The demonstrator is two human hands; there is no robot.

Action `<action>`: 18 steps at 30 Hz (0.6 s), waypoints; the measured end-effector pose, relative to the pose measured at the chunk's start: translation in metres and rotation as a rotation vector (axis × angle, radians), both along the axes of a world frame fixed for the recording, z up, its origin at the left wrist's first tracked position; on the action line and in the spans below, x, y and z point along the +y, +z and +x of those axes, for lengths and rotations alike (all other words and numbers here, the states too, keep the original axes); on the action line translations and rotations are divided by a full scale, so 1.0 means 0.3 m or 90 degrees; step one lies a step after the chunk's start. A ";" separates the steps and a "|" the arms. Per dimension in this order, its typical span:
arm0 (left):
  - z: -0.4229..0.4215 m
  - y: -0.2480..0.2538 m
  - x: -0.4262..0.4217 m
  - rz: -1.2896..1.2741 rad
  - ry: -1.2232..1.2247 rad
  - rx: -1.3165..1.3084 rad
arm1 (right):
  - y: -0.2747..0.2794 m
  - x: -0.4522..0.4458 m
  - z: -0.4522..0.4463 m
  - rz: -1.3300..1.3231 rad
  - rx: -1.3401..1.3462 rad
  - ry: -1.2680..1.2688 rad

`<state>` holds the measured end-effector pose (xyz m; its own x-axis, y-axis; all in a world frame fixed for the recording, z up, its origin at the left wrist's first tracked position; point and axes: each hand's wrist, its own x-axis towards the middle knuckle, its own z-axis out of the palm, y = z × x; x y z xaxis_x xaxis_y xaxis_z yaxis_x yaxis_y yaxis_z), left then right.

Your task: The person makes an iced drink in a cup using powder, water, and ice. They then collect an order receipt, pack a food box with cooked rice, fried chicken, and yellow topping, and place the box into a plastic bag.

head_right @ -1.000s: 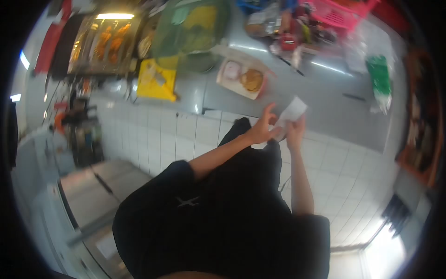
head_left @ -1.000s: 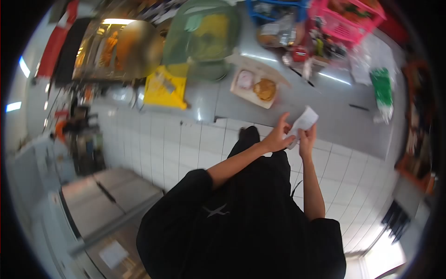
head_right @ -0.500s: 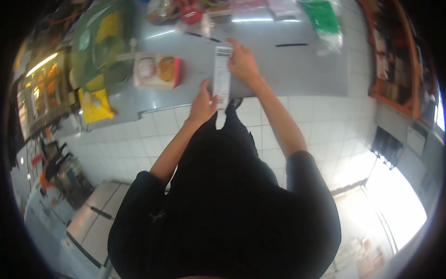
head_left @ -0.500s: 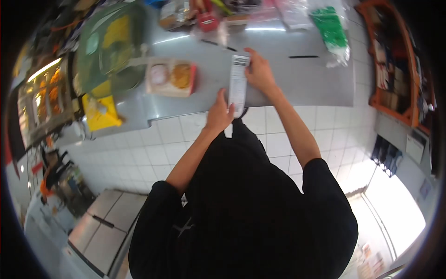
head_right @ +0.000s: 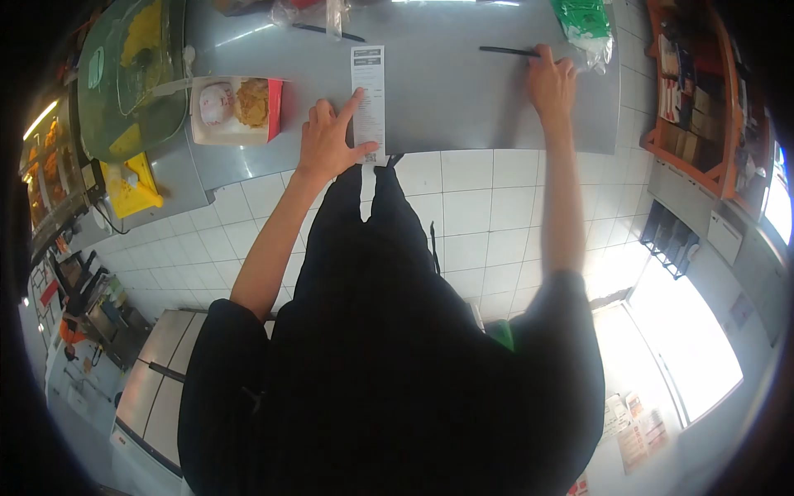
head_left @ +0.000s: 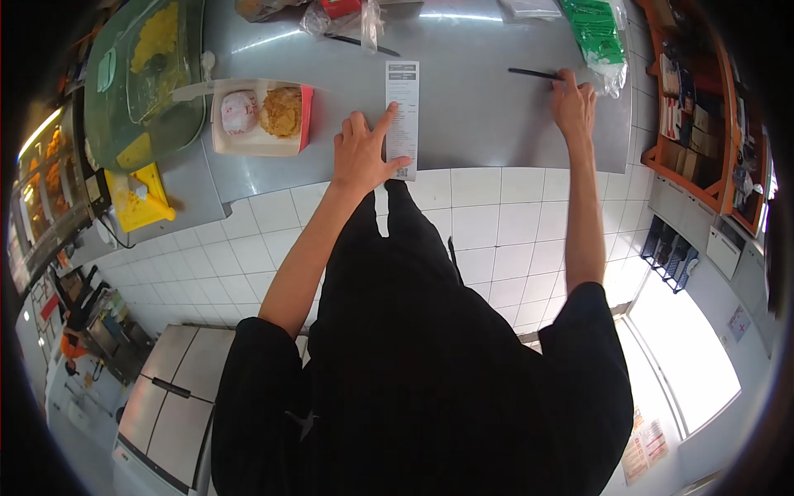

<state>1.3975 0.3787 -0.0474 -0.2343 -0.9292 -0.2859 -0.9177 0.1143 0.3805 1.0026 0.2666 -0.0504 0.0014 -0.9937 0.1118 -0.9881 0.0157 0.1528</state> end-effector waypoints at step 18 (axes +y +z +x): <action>-0.015 0.001 -0.017 0.012 0.045 -0.005 | -0.096 0.338 0.660 0.138 -0.833 0.172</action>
